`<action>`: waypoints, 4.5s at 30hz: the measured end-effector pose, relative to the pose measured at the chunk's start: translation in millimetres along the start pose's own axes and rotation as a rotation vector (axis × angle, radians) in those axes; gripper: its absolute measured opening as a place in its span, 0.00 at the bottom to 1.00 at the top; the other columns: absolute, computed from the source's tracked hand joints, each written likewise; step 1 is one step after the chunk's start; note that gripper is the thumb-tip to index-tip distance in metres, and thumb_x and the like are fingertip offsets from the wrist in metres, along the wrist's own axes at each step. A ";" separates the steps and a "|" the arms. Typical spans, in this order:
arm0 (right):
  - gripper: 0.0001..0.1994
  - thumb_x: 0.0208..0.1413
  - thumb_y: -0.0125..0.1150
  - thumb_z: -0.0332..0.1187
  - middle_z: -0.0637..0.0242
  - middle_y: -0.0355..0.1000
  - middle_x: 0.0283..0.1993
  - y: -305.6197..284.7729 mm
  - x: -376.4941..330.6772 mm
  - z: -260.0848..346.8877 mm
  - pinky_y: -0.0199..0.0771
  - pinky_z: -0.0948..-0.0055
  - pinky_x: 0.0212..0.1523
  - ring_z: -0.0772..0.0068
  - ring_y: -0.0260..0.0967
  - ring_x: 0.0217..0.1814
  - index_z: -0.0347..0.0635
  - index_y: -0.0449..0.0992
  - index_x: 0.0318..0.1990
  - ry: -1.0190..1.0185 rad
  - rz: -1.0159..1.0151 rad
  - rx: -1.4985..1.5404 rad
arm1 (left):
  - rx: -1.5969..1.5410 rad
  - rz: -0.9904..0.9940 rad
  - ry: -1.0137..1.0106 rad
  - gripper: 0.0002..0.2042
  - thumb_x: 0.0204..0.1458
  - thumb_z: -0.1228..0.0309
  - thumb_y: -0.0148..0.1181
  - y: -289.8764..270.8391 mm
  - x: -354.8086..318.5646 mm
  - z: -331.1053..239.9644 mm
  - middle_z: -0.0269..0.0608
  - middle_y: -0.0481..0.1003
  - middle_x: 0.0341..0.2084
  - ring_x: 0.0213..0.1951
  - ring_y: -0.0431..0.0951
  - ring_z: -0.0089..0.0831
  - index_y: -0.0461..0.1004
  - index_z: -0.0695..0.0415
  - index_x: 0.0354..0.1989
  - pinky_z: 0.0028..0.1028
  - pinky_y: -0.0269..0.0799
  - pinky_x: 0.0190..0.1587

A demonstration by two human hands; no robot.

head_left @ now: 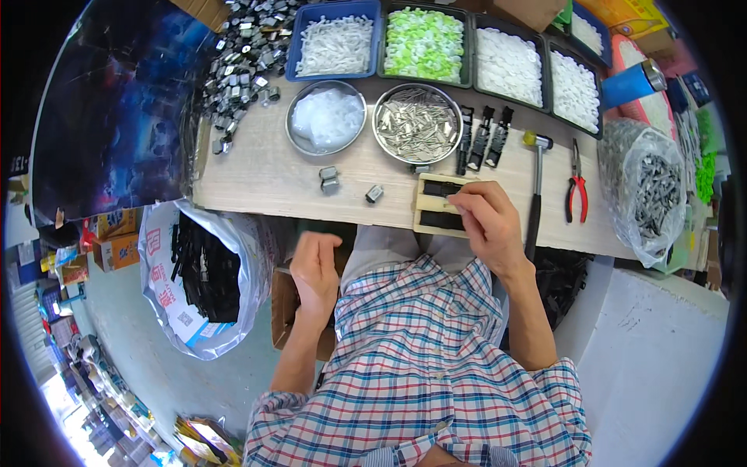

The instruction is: Assembling small industrial or toy parts on a workbench using a jig and manual tools.

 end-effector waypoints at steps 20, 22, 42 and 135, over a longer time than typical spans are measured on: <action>0.14 0.46 0.60 0.29 0.66 0.72 0.45 173.3 58.9 75.1 0.66 0.62 0.50 0.62 0.68 0.51 0.43 0.75 0.43 -0.330 0.246 -0.309 | -1.408 0.188 -0.592 0.15 0.70 0.64 0.48 34.0 -20.8 31.0 0.43 0.76 0.37 0.40 0.75 0.31 0.75 0.65 0.43 0.32 0.73 0.46; 0.14 0.46 0.60 0.29 0.65 0.72 0.45 172.3 55.1 75.3 0.66 0.62 0.50 0.62 0.68 0.51 0.42 0.75 0.43 -0.327 0.241 -0.308 | -1.440 0.183 -0.592 0.16 0.70 0.63 0.48 32.8 -15.1 23.5 0.43 0.77 0.37 0.39 0.75 0.30 0.76 0.65 0.43 0.31 0.73 0.46; 0.10 0.48 0.70 0.23 0.65 0.79 0.41 21.7 1.2 0.4 0.71 0.59 0.51 0.56 0.74 0.49 0.42 0.79 0.38 -0.071 -0.111 -0.287 | 0.214 -0.215 0.320 0.09 0.49 0.81 0.66 10.1 69.7 -28.6 0.48 0.77 0.35 0.40 0.76 0.47 0.76 0.63 0.38 0.41 0.72 0.44; 0.11 0.49 0.65 0.15 0.57 0.76 0.45 1.1 -38.6 29.4 0.81 0.66 0.42 0.57 0.78 0.43 0.35 0.77 0.41 -0.031 -0.124 0.130 | -0.860 0.574 -0.387 0.08 0.64 0.71 0.59 146.7 21.4 -72.6 0.34 0.79 0.32 0.33 0.77 0.16 0.78 0.65 0.40 0.19 0.76 0.39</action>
Point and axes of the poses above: each hand's wrist, its own x-axis towards the middle knuckle, its own y-axis out of the palm, z = x × y, the point moved 10 cm from there along x, towards the middle knuckle
